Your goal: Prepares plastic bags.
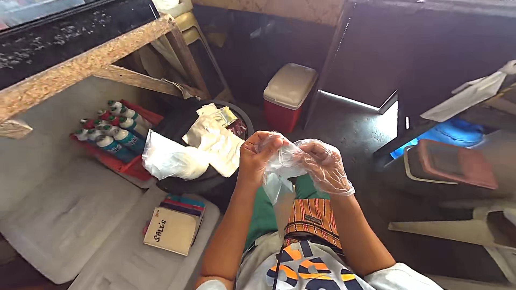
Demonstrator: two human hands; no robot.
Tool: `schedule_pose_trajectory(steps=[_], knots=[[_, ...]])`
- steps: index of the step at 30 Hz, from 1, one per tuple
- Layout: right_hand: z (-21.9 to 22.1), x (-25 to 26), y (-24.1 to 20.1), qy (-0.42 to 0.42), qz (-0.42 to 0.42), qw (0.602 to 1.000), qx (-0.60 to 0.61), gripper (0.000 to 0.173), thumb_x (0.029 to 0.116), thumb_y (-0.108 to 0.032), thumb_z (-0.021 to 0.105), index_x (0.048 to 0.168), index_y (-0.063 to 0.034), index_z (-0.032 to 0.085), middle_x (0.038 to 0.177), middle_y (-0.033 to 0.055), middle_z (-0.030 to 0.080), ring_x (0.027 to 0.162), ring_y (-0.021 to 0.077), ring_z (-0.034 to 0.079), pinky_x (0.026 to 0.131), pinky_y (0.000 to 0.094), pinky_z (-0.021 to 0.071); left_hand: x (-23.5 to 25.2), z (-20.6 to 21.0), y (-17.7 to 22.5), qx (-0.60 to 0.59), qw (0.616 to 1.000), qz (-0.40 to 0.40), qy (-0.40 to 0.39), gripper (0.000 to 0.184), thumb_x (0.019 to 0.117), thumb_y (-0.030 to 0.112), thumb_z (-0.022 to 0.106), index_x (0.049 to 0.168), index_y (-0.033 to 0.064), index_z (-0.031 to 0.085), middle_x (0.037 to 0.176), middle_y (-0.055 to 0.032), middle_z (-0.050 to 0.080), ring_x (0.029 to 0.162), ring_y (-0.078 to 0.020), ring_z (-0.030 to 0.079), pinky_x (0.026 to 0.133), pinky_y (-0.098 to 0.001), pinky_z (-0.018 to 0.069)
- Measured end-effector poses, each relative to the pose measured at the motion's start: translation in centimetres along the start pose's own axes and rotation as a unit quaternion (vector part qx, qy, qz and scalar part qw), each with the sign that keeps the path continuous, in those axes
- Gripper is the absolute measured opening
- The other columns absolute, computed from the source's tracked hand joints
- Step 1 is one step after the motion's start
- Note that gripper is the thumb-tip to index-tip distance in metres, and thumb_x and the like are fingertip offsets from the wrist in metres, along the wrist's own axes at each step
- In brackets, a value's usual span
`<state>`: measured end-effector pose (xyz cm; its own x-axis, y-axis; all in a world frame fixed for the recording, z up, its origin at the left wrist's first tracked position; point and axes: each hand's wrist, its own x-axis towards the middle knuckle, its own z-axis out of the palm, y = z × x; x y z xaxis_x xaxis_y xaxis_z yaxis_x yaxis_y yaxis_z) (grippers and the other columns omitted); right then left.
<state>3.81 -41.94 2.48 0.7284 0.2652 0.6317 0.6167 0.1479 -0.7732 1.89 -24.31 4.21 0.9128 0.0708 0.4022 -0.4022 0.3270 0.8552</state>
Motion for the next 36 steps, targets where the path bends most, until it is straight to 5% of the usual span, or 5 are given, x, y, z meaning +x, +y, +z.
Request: schedule_pose_trajectory(steps=[7, 15, 22, 30, 36], knots=[[0.2, 1.6, -1.2, -0.083, 0.025, 0.996, 0.014, 0.029, 0.0931, -0.014, 0.067, 0.117, 0.0031, 0.068, 0.113, 0.0016, 0.071, 0.100, 0.0011, 0.066, 0.087, 0.0193, 0.0567, -0.5, -0.3, -0.1, 0.007, 0.999, 0.018, 0.050, 0.015, 0.0932, 0.003, 0.070, 0.099, 0.0168, 0.073, 0.091, 0.0076, 0.074, 0.080, 0.0005, 0.069, 0.073, -0.0172, 0.0587], [1.8, 2.4, 0.1, -0.028, -0.002, 1.000, 0.005, 0.010, 0.0946, -0.006, 0.063, 0.092, -0.0032, 0.073, 0.090, -0.0048, 0.068, 0.083, -0.0034, 0.063, 0.074, 0.0140, 0.0536, -0.9, -0.9, -0.3, -0.038, 0.996, -0.031, 0.077, 0.021, 0.1026, 0.019, 0.060, 0.088, 0.0251, 0.074, 0.077, 0.0143, 0.068, 0.064, 0.0073, 0.060, 0.059, -0.0098, 0.0509], [4.8, 3.4, -0.6, -0.075, 0.094, 0.992, 0.048, 0.020, 0.1017, -0.006, 0.046, 0.106, 0.0083, 0.059, 0.082, 0.0004, 0.063, 0.074, -0.0009, 0.060, 0.072, 0.0190, 0.0529, -2.9, -5.0, -2.4, 0.133, 0.990, -0.001, -0.037, 0.014, 0.1000, 0.030, 0.060, 0.091, 0.0261, 0.070, 0.089, 0.0192, 0.069, 0.085, 0.0063, 0.064, 0.079, -0.0175, 0.0551], [5.7, 3.3, 0.6, -0.439, 0.132, 0.885, 0.082, 0.024, 0.0973, -0.009, 0.059, 0.100, 0.0141, 0.065, 0.080, 0.0132, 0.067, 0.069, 0.0113, 0.063, 0.068, 0.0287, 0.0528, -7.7, -12.0, 3.5, -0.043, 0.997, 0.058, -0.026, 0.018, 0.1021, 0.038, 0.056, 0.098, 0.0340, 0.073, 0.088, 0.0226, 0.068, 0.079, 0.0127, 0.060, 0.072, -0.0054, 0.0463], [9.4, 5.0, 6.0, -0.327, 0.249, 0.852, 0.325, 0.011, 0.0928, -0.034, 0.068, 0.098, -0.0243, 0.071, 0.087, -0.0145, 0.070, 0.080, -0.0028, 0.064, 0.074, 0.0190, 0.0537, -13.2, -15.3, 2.5, 0.111, 0.983, -0.112, 0.092, 0.030, 0.1039, 0.018, 0.042, 0.087, 0.0267, 0.065, 0.077, 0.0191, 0.066, 0.070, 0.0079, 0.061, 0.066, -0.0122, 0.0513]])
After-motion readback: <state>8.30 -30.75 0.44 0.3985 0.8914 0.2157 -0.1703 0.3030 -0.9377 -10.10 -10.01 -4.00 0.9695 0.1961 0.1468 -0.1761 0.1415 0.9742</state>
